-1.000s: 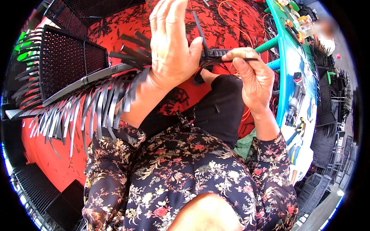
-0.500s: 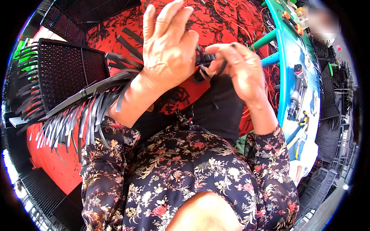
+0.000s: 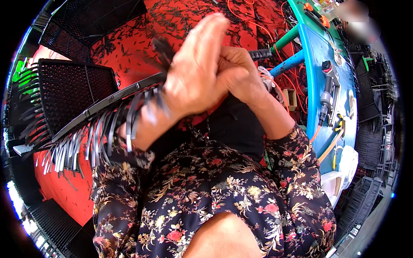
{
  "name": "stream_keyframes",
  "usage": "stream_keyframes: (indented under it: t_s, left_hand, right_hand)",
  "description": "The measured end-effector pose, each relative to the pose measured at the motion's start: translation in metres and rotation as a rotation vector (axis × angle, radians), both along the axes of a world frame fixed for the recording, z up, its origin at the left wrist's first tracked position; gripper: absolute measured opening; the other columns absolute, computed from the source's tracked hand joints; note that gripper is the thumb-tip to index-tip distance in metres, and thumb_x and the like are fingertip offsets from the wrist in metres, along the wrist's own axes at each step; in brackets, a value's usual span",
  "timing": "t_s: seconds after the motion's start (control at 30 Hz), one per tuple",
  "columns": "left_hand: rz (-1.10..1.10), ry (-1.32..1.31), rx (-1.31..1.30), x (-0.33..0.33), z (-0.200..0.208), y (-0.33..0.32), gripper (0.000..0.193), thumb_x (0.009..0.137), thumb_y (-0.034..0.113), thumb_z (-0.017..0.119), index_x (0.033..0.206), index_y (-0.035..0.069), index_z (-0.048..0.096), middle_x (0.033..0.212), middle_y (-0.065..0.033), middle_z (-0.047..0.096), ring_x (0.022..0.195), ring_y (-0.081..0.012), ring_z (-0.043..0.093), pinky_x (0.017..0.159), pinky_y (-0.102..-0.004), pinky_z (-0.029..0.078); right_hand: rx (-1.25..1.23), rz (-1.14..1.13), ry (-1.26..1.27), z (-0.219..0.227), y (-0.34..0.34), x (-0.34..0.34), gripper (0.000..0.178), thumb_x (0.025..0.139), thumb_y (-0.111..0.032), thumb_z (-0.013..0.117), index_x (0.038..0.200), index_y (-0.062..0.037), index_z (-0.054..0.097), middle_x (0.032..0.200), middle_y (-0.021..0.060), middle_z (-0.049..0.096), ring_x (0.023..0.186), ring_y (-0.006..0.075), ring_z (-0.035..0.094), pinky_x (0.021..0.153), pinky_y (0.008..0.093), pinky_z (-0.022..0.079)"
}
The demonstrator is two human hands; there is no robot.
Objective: The person weaves black plastic strips into the frame of a chair seat. They use a staple gun to secure the strips and pliers to trim excess material. The person repeats this process to complete the woven pattern.
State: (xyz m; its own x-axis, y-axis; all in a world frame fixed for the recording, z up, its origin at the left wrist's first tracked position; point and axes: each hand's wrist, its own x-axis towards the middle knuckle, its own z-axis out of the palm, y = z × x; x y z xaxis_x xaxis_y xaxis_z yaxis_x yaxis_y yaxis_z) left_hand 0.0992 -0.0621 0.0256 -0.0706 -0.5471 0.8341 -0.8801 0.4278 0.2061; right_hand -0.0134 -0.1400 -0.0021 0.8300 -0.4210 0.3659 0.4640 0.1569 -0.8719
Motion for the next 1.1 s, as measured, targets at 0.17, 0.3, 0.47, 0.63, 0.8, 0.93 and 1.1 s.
stream_keyframes:
  t_s: [0.17, 0.3, 0.47, 0.63, 0.8, 0.93, 1.1]
  left_hand:
    - [0.088, 0.004, 0.360, 0.021, -0.002, 0.016, 0.067, 0.079, 0.047, 0.070, 0.121, -0.001, 0.048, 0.114, -0.0169, 0.057, 0.107, -0.0359, 0.056, 0.089, -0.0422, 0.046]
    - [0.268, -0.253, 0.504, 0.013, -0.002, 0.030, 0.032, 0.072, 0.024, 0.075, 0.091, 0.006, 0.057, 0.089, -0.0091, 0.055, 0.087, -0.0281, 0.057, 0.075, -0.0401, 0.048]
    - [0.320, -0.190, 0.530, 0.003, -0.001, 0.040, 0.030, 0.070, 0.020, 0.074, 0.095, 0.008, 0.061, 0.092, -0.0072, 0.055, 0.092, -0.0264, 0.055, 0.076, -0.0387, 0.048]
    - [0.322, -0.165, 0.548, -0.004, -0.009, 0.049, 0.027, 0.069, 0.017, 0.074, 0.089, 0.007, 0.059, 0.086, -0.0065, 0.055, 0.089, -0.0258, 0.055, 0.074, -0.0359, 0.049]
    - [0.275, -0.167, 0.473, -0.003, -0.005, 0.048, 0.021, 0.068, 0.012, 0.071, 0.079, 0.007, 0.054, 0.076, -0.0055, 0.051, 0.080, -0.0246, 0.054, 0.067, -0.0352, 0.046]
    - [0.334, -0.153, 0.403, -0.008, -0.011, 0.046, 0.021, 0.067, 0.012, 0.071, 0.077, 0.009, 0.053, 0.074, -0.0049, 0.050, 0.077, -0.0243, 0.054, 0.065, -0.0351, 0.046]
    - [0.382, -0.145, 0.367, -0.010, -0.018, 0.053, 0.021, 0.067, 0.013, 0.071, 0.080, 0.009, 0.056, 0.075, -0.0047, 0.051, 0.075, -0.0236, 0.055, 0.064, -0.0352, 0.046]
  right_hand:
    - [-0.019, -0.335, 0.300, 0.028, 0.004, -0.010, 0.023, 0.095, -0.022, 0.058, 0.084, -0.0037, 0.067, 0.076, 0.0009, 0.065, 0.066, 0.0042, 0.055, 0.059, 0.0205, 0.043]
    - [-0.158, -0.442, 0.280, 0.051, 0.011, -0.037, 0.025, 0.097, -0.024, 0.057, 0.091, -0.0018, 0.067, 0.085, 0.0059, 0.069, 0.070, 0.0069, 0.055, 0.064, 0.0204, 0.042]
    - [0.188, -0.230, 0.121, 0.048, 0.024, -0.045, 0.028, 0.099, -0.024, 0.052, 0.088, 0.0002, 0.063, 0.085, 0.0116, 0.067, 0.072, 0.0138, 0.059, 0.061, 0.0239, 0.045]
    - [0.177, -0.163, 0.093, 0.046, 0.031, -0.046, 0.034, 0.101, -0.026, 0.048, 0.080, -0.0015, 0.056, 0.074, 0.0083, 0.060, 0.066, 0.0136, 0.055, 0.058, 0.0242, 0.042]
    - [0.018, -0.178, 0.125, 0.064, 0.036, -0.044, 0.032, 0.102, -0.021, 0.047, 0.076, -0.0010, 0.050, 0.068, 0.0054, 0.052, 0.060, 0.0109, 0.046, 0.056, 0.0246, 0.036]
    - [-0.097, -0.152, 0.140, 0.077, 0.038, -0.052, 0.029, 0.101, -0.016, 0.048, 0.077, 0.0000, 0.050, 0.067, 0.0042, 0.049, 0.060, 0.0103, 0.044, 0.056, 0.0241, 0.036]
    - [-0.346, -0.177, 0.348, 0.112, 0.046, -0.043, 0.034, 0.100, -0.025, 0.048, 0.072, -0.0051, 0.043, 0.064, 0.0018, 0.039, 0.057, 0.0106, 0.035, 0.052, 0.0249, 0.031]
